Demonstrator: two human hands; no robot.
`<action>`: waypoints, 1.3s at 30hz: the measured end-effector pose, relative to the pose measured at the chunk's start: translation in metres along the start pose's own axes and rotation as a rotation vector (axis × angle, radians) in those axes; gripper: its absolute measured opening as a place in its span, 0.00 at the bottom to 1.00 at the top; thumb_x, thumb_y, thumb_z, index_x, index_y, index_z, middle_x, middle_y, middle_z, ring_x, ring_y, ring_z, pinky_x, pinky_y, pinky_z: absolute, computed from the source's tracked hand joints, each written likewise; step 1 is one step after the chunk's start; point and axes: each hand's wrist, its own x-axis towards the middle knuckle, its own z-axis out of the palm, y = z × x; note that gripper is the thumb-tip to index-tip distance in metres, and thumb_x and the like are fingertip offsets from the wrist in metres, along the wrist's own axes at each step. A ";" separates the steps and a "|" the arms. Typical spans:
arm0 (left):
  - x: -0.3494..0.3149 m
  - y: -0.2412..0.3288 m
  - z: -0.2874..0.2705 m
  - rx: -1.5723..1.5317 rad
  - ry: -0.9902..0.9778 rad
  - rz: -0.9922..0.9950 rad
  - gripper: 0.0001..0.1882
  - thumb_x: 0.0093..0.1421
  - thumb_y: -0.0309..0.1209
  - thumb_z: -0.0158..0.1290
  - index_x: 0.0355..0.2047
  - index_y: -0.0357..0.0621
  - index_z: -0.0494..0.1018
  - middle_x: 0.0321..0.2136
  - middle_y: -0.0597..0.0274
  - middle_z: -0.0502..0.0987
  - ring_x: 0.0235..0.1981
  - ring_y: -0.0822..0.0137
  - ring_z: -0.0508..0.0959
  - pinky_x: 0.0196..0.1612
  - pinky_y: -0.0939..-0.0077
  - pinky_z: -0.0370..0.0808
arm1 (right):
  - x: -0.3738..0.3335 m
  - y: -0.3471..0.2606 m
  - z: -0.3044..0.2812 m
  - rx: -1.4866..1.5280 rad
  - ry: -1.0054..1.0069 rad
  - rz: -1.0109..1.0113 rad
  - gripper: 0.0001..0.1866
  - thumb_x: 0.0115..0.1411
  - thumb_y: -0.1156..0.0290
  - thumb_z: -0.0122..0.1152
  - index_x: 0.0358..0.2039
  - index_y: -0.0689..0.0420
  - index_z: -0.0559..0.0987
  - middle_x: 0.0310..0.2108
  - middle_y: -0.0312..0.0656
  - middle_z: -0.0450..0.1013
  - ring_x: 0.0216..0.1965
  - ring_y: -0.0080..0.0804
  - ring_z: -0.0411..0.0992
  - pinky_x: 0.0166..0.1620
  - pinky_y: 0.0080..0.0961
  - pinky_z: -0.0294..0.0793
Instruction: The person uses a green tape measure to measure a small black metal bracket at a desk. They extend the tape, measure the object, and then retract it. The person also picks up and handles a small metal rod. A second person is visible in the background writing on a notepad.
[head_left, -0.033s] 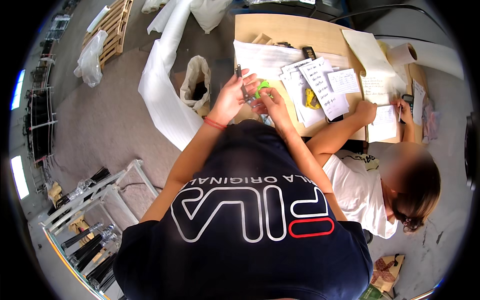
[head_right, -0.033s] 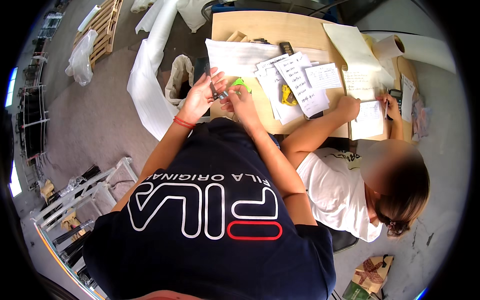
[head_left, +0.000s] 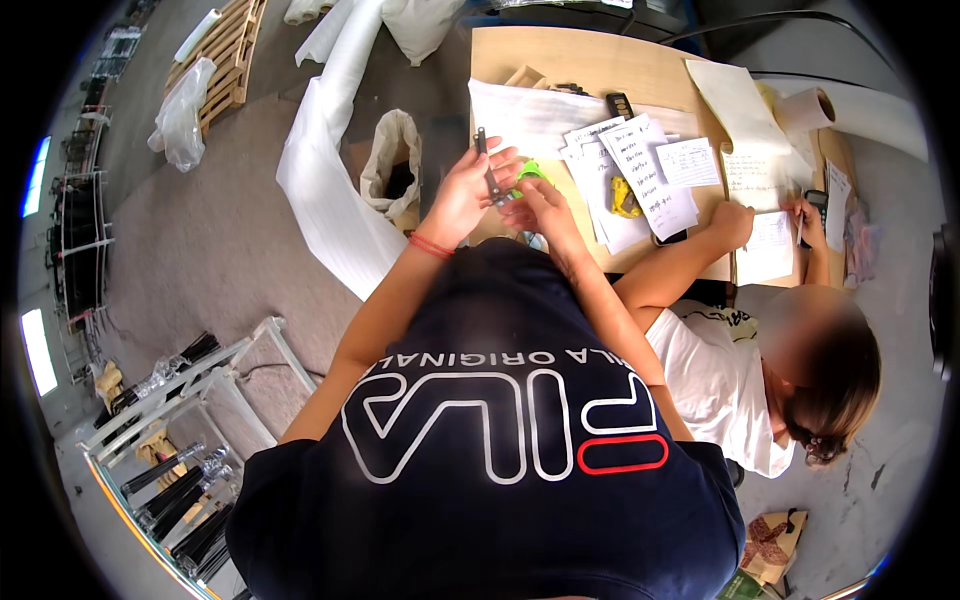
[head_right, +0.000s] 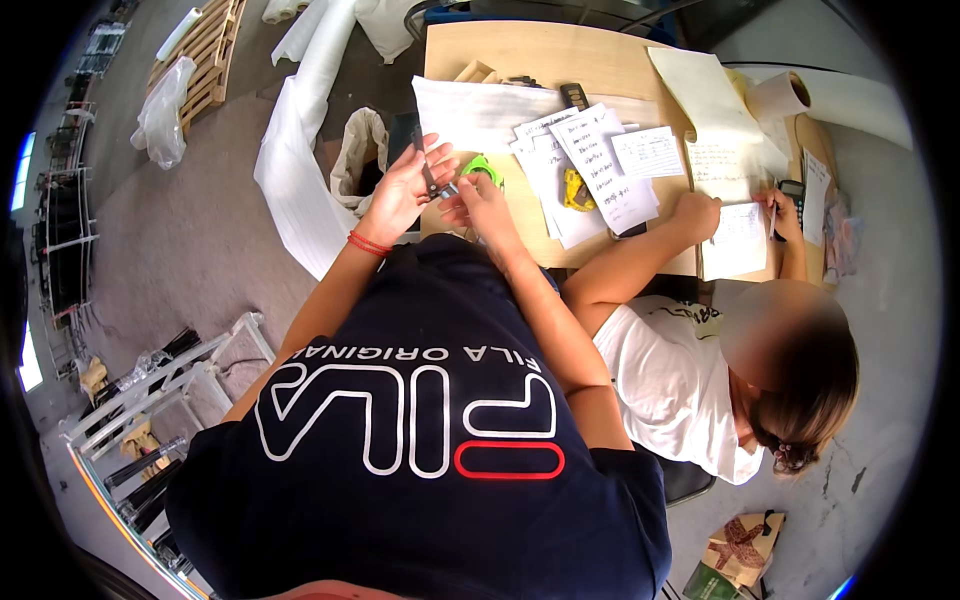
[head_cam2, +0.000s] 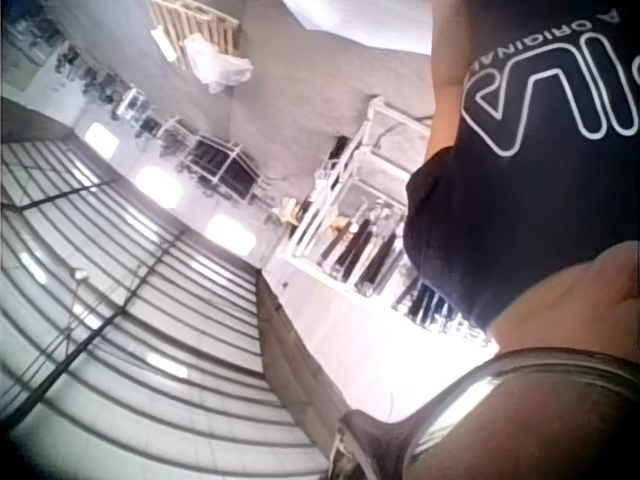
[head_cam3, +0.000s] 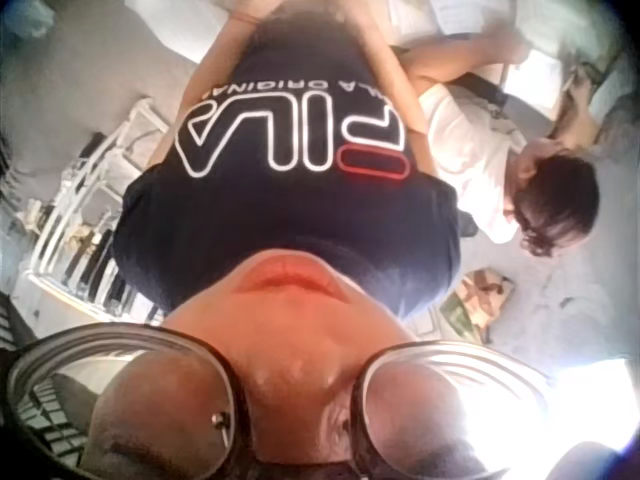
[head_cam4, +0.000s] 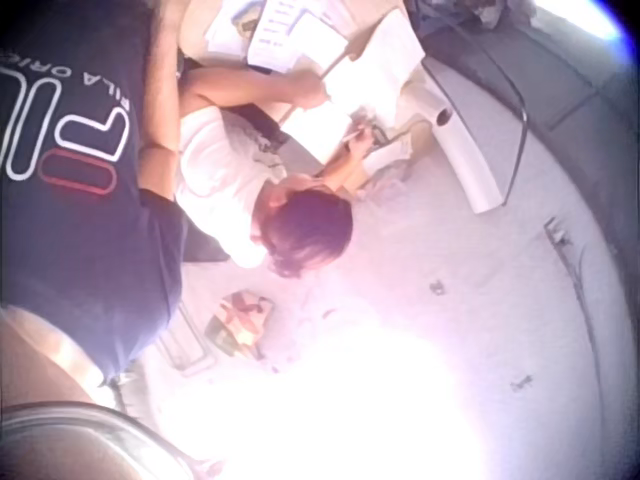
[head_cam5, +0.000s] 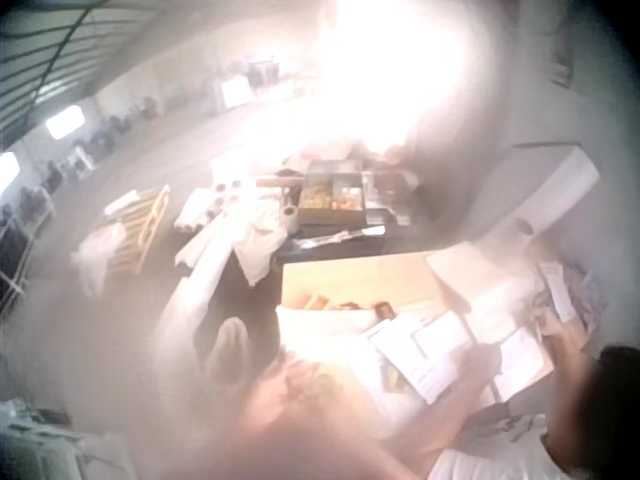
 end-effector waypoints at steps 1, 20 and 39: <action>-0.002 0.001 0.004 0.019 -0.034 0.005 0.19 0.62 0.35 0.38 0.53 0.45 0.57 0.50 0.57 0.65 0.48 0.64 0.69 0.49 0.73 0.66 | 0.001 0.001 -0.001 0.015 -0.047 0.081 0.17 0.62 0.60 0.39 0.42 0.60 0.65 0.31 0.46 0.72 0.31 0.30 0.72 0.38 0.22 0.71; 0.001 -0.007 0.001 0.439 -0.160 0.247 0.12 0.61 0.29 0.36 0.43 0.37 0.62 0.42 0.52 0.70 0.46 0.64 0.69 0.49 0.72 0.65 | 0.004 0.004 -0.003 0.338 -0.171 0.006 0.12 0.60 0.74 0.41 0.42 0.66 0.65 0.38 0.48 0.70 0.39 0.34 0.72 0.43 0.22 0.71; 0.007 -0.027 0.001 0.538 -0.180 0.174 0.16 0.60 0.23 0.38 0.48 0.31 0.60 0.42 0.52 0.71 0.44 0.66 0.71 0.50 0.76 0.65 | 0.013 0.018 -0.008 0.316 0.097 -0.009 0.09 0.52 0.80 0.48 0.34 0.67 0.71 0.27 0.45 0.72 0.25 0.28 0.74 0.29 0.20 0.77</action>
